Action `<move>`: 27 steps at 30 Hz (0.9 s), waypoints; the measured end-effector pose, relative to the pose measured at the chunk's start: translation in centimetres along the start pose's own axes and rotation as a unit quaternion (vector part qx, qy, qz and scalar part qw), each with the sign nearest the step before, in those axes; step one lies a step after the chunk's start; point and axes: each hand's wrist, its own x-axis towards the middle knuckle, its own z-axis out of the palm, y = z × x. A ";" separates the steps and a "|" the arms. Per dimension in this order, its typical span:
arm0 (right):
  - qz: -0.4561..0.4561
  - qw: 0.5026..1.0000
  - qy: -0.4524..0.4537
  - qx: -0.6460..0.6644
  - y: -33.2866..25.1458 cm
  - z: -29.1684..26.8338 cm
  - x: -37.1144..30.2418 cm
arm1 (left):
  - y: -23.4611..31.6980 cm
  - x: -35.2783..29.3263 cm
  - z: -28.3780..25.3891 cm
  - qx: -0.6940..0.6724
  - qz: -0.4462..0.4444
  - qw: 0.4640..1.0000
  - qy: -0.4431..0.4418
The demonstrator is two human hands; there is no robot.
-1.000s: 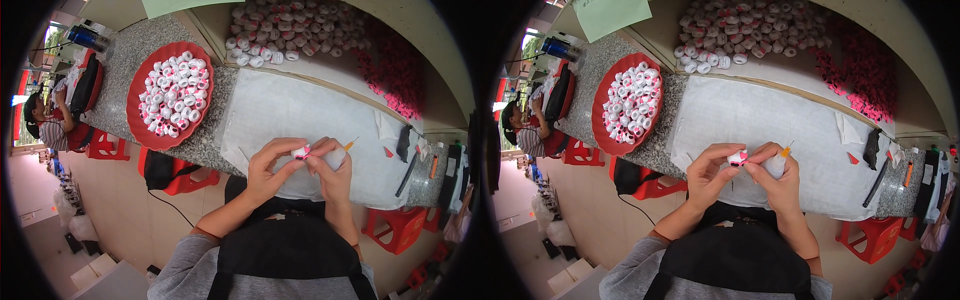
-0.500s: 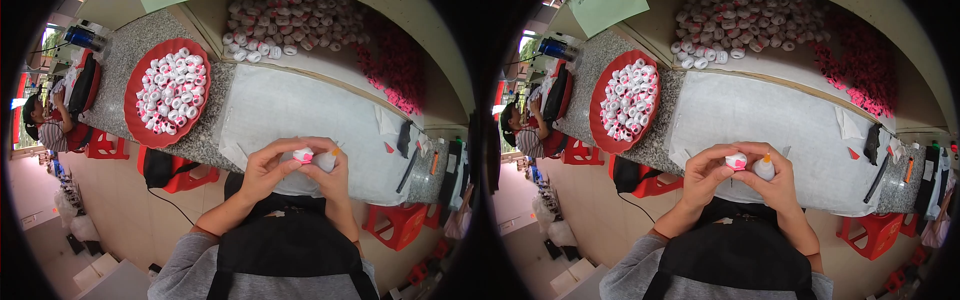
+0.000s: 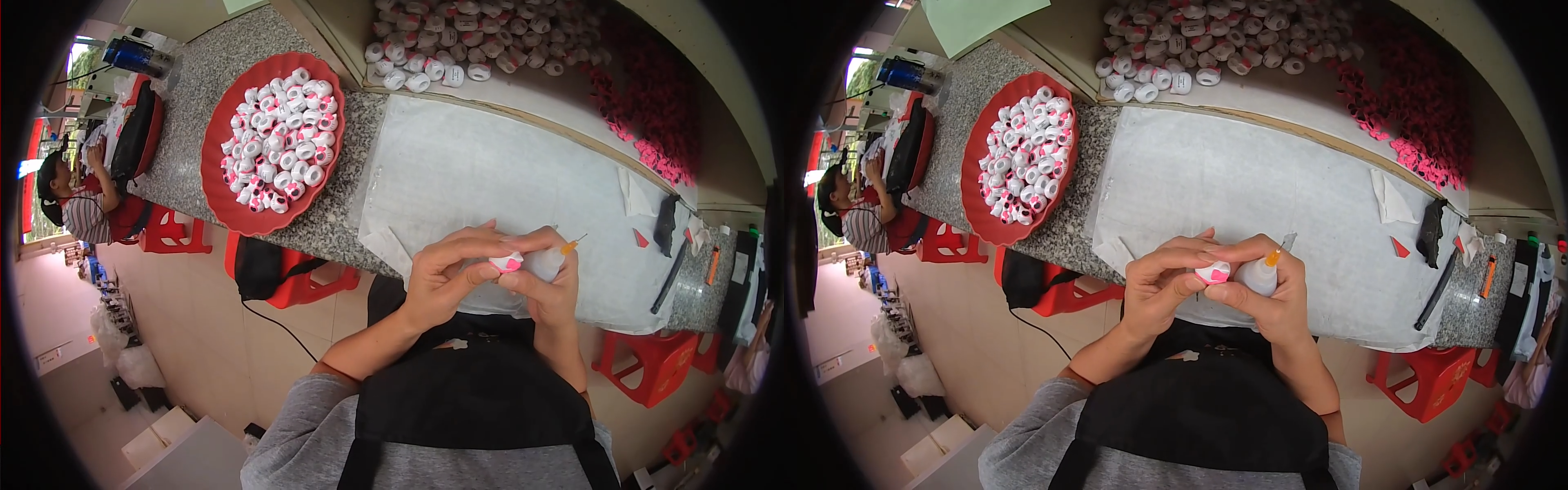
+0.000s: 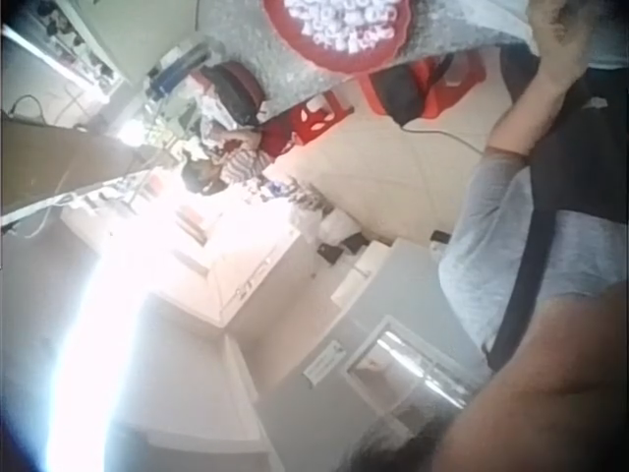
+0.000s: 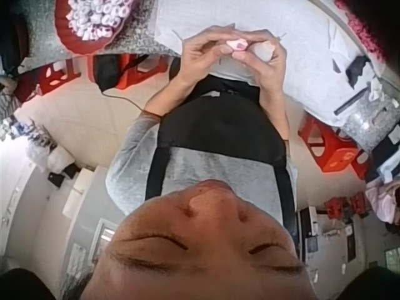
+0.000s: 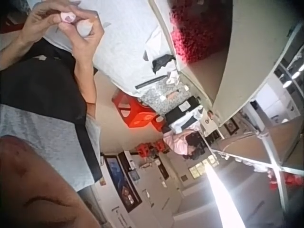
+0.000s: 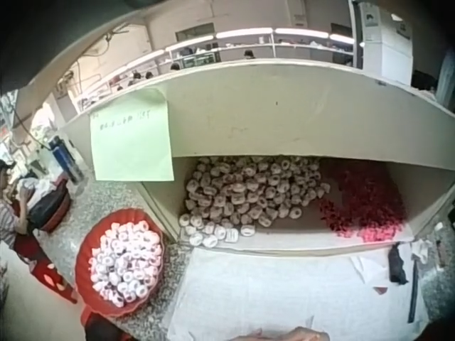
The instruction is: Assembling small toy parts by gluing pink bows onto white cat-shaped figurines.
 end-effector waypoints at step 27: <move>-0.007 0.999 0.036 -0.005 0.3 1.0 -0.1 | 0.2 0.1 0.1 -0.037 0.001 0.999 0.002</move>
